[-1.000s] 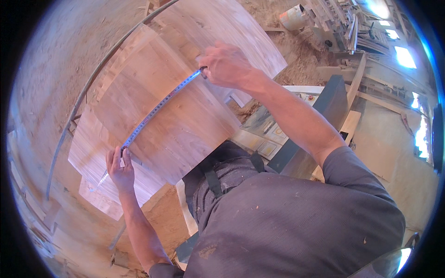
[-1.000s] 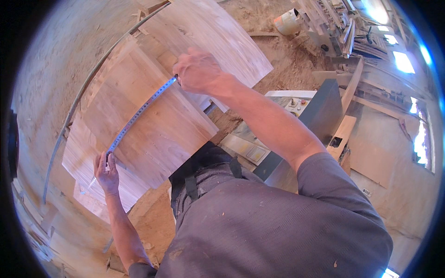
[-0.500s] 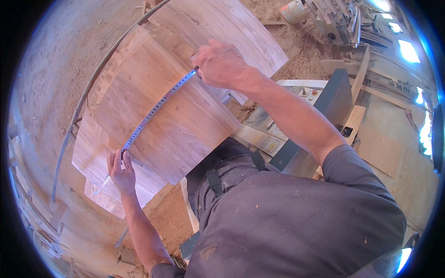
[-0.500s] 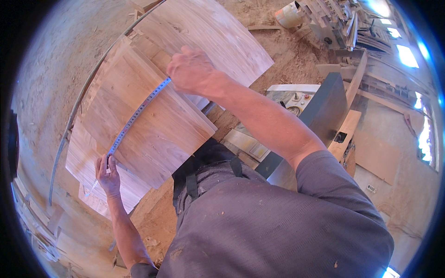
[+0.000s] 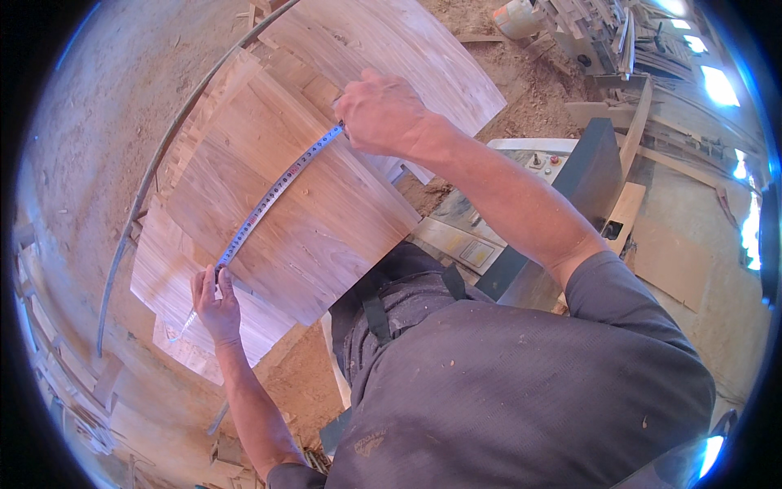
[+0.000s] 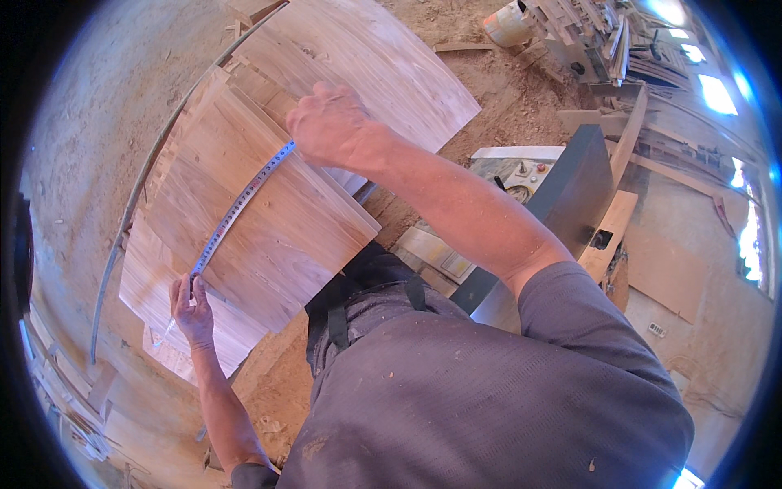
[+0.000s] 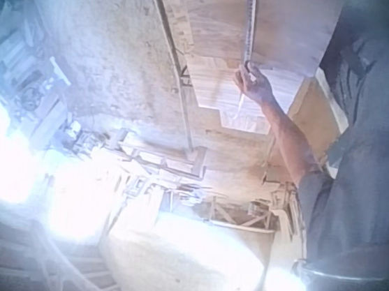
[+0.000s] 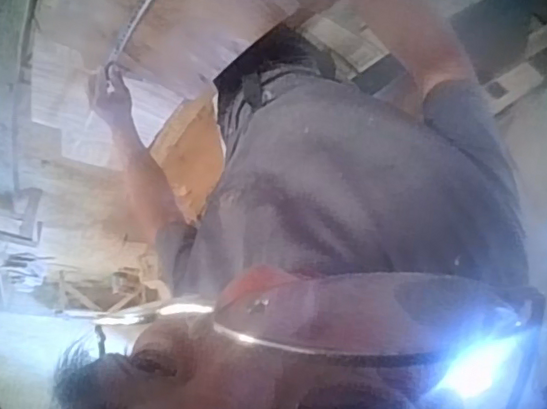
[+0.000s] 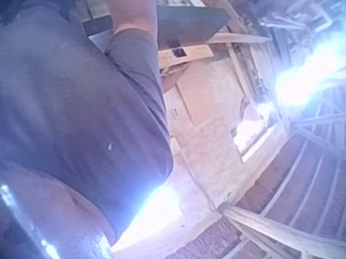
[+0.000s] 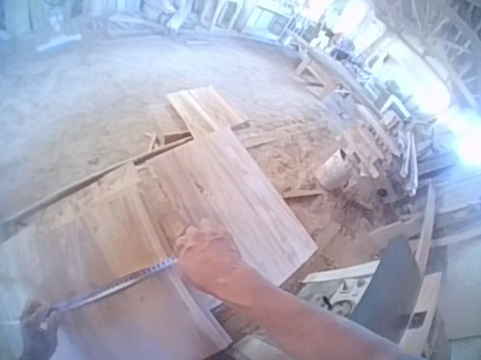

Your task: The person hammers a wooden frame together, uses a large stationary jointer to smooth several wooden boards, and measures the dimensions of a wooden panel and the assembled frame with a tape measure.

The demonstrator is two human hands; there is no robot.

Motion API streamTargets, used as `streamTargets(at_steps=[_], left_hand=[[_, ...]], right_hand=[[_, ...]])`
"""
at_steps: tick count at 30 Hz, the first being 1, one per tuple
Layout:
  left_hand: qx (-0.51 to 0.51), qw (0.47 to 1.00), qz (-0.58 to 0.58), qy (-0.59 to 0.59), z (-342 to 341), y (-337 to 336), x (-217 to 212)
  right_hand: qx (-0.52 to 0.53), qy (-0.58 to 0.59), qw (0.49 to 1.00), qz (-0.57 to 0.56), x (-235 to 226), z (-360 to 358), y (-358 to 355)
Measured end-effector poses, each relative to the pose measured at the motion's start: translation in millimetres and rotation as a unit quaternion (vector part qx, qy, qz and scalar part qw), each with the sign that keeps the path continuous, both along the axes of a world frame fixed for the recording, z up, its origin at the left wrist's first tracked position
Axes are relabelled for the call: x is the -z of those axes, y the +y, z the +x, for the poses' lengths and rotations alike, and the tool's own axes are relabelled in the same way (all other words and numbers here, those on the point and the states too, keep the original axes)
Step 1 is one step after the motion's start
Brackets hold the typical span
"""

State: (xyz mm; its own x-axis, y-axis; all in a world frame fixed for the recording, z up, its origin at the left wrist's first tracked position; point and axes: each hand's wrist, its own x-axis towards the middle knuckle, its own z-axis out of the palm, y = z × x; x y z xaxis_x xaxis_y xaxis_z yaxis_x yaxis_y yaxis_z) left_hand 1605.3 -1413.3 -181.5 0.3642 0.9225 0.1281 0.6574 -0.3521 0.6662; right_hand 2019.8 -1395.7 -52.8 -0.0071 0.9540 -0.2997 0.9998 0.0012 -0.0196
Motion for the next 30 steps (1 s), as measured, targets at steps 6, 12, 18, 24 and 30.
streamTargets(at_steps=[6,12,18,24,30], left_hand=[[0.014,1.0,0.002,0.011,-1.4,1.0,-0.3],[0.012,1.0,-0.001,0.001,1.5,1.8,-3.1],[0.008,1.0,-0.004,-0.002,0.9,0.7,-3.0],[0.028,0.998,0.035,0.042,8.4,-0.2,-16.0],[0.08,0.988,0.128,0.046,69.6,-30.2,-85.6]], right_hand=[[0.006,-0.002,1.0,-0.018,0.3,-0.5,1.5],[0.013,0.002,1.0,-0.022,0.9,0.0,2.4],[0.004,0.0,1.0,-0.003,1.9,-0.1,-0.1],[-0.012,0.023,0.998,0.049,13.5,2.2,-14.1],[0.007,0.161,0.987,-0.008,-13.7,-4.8,-59.9]])
